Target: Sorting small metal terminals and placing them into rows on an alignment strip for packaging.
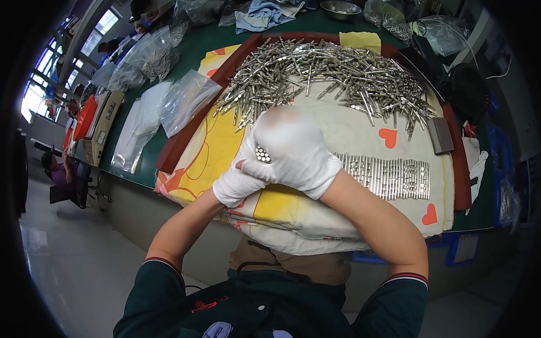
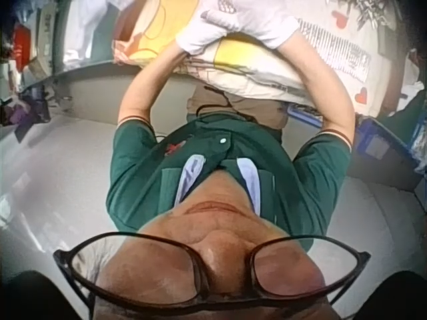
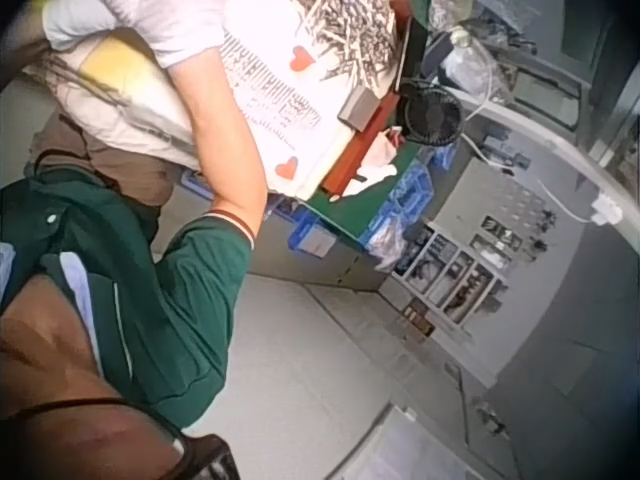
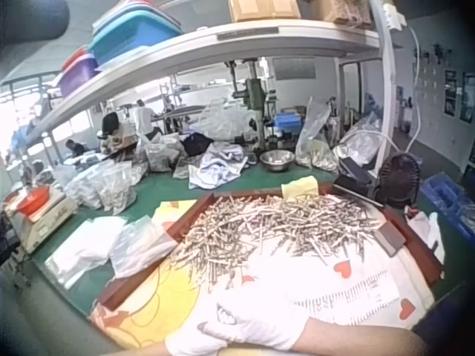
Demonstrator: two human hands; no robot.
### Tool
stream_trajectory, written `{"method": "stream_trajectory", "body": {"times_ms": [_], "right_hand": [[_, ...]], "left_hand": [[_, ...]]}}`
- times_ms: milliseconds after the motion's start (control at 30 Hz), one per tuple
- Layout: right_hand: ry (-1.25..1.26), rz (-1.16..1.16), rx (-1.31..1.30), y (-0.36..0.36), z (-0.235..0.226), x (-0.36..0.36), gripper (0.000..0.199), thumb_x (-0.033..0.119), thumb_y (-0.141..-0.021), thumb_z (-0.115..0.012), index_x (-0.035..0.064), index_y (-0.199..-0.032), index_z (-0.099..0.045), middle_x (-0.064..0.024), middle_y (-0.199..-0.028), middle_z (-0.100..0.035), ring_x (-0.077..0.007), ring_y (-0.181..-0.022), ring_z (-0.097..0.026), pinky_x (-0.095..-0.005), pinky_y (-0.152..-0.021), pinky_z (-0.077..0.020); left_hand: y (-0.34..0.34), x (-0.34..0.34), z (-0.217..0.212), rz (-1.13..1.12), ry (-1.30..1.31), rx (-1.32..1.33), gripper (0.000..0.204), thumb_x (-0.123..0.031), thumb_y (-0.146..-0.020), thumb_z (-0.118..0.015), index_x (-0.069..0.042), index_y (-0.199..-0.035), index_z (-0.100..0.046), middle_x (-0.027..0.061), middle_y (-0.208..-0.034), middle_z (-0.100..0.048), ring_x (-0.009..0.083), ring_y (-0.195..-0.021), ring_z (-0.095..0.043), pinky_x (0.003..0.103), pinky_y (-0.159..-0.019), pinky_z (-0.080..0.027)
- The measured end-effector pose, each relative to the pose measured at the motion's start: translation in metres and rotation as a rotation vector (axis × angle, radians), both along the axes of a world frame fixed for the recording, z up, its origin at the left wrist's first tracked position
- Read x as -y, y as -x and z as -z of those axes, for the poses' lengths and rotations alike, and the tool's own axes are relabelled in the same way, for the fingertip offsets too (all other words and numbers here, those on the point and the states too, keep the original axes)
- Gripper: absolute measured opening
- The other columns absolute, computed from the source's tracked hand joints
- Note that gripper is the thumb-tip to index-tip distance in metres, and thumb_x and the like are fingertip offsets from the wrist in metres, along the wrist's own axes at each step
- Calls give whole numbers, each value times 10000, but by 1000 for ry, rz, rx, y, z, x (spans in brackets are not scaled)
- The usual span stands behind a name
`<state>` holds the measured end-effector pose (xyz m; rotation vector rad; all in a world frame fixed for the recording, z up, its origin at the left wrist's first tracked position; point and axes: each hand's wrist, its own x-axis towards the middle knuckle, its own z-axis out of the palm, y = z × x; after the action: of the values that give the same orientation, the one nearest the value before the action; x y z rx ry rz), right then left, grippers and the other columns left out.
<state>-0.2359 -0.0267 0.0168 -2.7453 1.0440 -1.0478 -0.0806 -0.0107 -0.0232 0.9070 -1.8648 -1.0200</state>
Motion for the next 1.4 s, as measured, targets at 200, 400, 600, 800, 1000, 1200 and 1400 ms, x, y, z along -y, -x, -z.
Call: {"method": "stream_trajectory", "body": {"times_ms": [200,400,600,800,1000,1200,1400], "right_hand": [[106,-57,-28,2,5,7,251,319,-819,-612,117,-680,-555,-78,-551,-540,-271,-499,-561,-398,-488,-423],[230,103,-118,-13,4,-5,259,297,-791,-601,69,-908,-637,-47,-561,-532,-227,-502,-549,-384,-470,-401],[320,25,-96,-15,13,-3,302,283,-762,-634,42,-945,-636,-31,-575,-535,-212,-482,-520,-364,-470,-394],[249,-13,-66,-15,13,-2,166,263,-723,-662,119,-718,-581,-31,-566,-467,-218,-510,-498,-367,-482,-381],[266,-90,13,-12,10,-4,200,245,-707,-674,116,-671,-525,-58,-553,-471,-243,-498,-495,-380,-486,-385],[188,-193,90,-3,0,4,164,202,-697,-669,109,-670,-538,-78,-561,-509,-262,-502,-527,-382,-498,-398],[-158,-199,367,12,-14,13,66,113,-718,-648,58,-695,-621,-116,-573,-554,-306,-517,-554,-387,-518,-432]], "left_hand": [[2,-3,0,-122,-11,78,1005,-104,-733,-692,40,-1521,-84,232,-1183,-551,402,-1111,-532,415,-997,-414],[-11,-11,0,-340,501,463,863,-310,-740,-687,60,-1433,-329,215,-1247,-510,417,-1165,-478,510,-1019,-356],[-15,-7,4,-395,566,707,878,-457,-787,-607,54,-1441,-319,247,-1465,-367,437,-1397,-284,549,-1151,-162],[-18,-10,3,-372,537,722,826,-367,-790,-597,57,-1443,-319,257,-1466,-358,439,-1400,-282,539,-1154,-175],[-21,-12,7,-319,488,621,757,-267,-774,-599,57,-1416,-364,258,-1422,-414,450,-1371,-328,518,-1155,-198],[-16,-8,-25,-37,179,297,586,-130,-723,-703,-17,-1261,-501,199,-1233,-559,373,-1177,-527,419,-1022,-407],[5,2,-56,276,-693,-115,479,-89,-740,-785,-56,-1153,-545,11,-1041,-611,112,-959,-585,289,-863,-493]]}}
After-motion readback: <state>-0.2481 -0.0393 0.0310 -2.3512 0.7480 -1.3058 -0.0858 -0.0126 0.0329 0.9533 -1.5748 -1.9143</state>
